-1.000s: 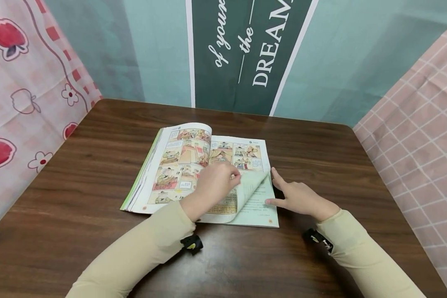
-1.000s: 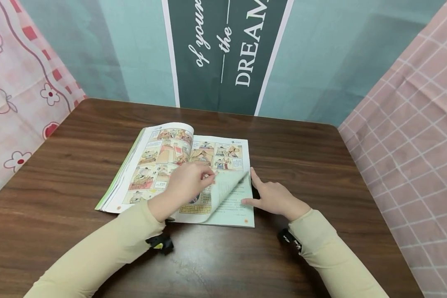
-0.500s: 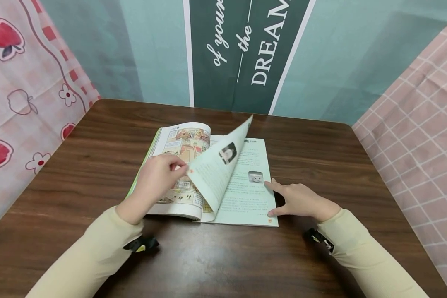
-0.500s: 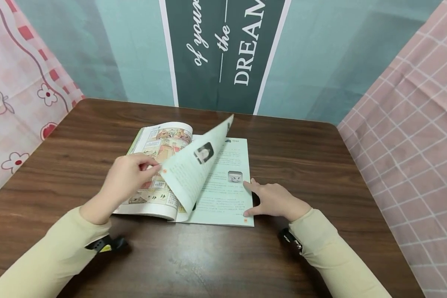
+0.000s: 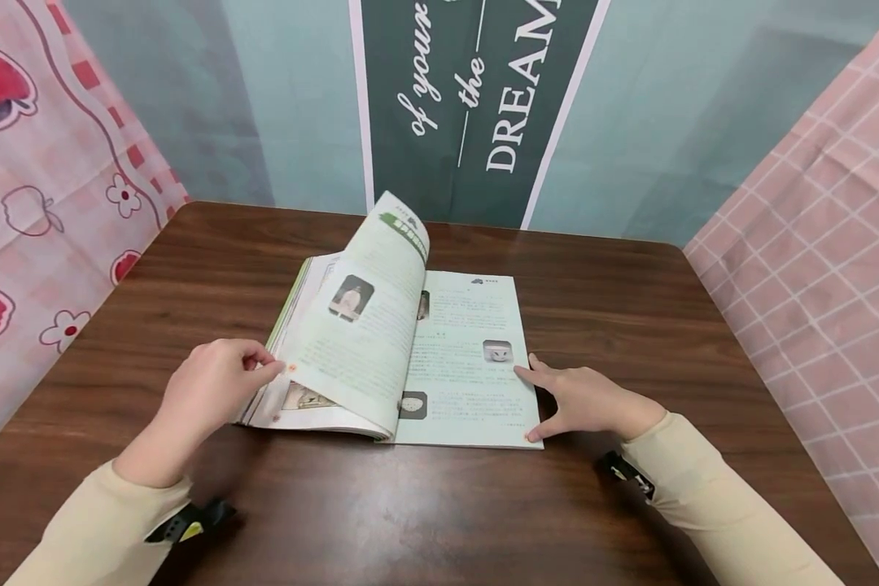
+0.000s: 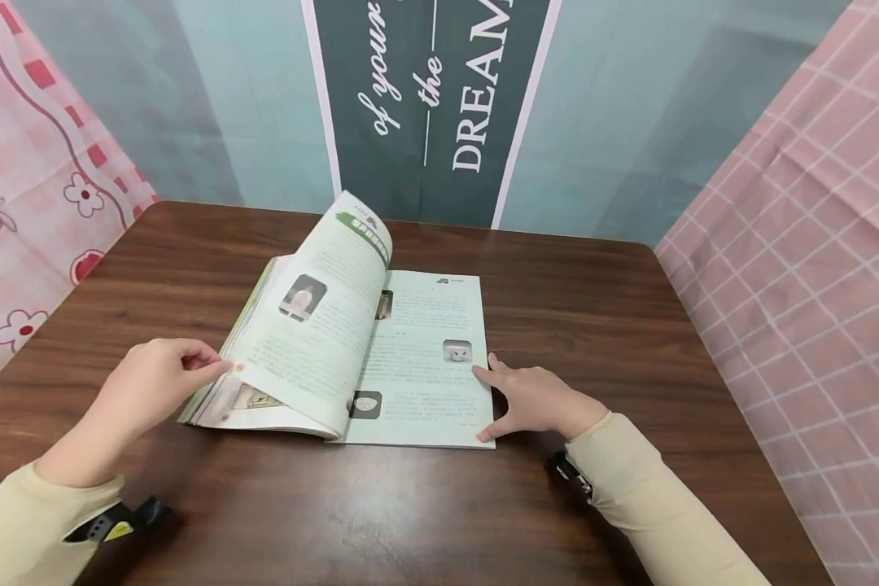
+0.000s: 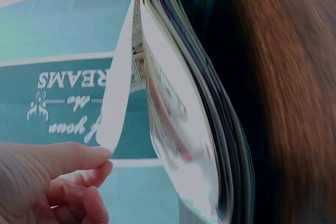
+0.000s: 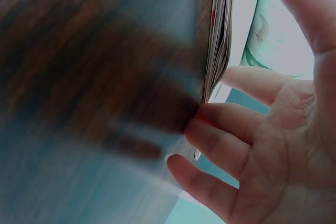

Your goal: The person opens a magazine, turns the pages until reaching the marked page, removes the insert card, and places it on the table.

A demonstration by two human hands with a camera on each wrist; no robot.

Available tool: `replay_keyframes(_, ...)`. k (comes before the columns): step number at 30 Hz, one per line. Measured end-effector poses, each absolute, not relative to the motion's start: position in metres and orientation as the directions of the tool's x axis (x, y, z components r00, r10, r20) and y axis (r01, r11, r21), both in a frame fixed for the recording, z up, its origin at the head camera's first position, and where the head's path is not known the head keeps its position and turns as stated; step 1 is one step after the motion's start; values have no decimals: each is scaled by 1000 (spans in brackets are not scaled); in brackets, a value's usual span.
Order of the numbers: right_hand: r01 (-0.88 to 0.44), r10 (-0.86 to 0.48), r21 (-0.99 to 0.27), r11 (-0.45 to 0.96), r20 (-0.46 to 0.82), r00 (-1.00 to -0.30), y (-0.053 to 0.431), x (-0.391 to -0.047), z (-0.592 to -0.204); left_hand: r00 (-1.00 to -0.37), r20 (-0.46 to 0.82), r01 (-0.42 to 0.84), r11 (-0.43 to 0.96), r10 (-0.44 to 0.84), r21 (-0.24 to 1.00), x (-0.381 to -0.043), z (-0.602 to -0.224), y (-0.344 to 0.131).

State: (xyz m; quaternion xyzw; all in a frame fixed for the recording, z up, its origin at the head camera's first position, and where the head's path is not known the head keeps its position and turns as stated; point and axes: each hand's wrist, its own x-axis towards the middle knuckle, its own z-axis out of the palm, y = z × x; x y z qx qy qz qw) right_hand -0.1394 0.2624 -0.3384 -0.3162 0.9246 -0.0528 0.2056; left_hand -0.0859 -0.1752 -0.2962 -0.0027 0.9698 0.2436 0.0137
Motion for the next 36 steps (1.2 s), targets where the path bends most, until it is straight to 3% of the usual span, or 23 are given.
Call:
replay_keyframes(19,-579,-604,-177,796,-293,-741,258,-136,-343,-937,-345,-54,960,46,274,-77,-309,-195)
replay_keyframes(29,-640,-656,-141,755,-155,-739,257,-142,-346,-941,-335,-34,977,40,212,-82,-310,-189)
replay_keyframes(36,-623,-644,-170,764,-123,-755,258,-146,-347,-989,-125,35,953,75,301,-95,-294,-160)
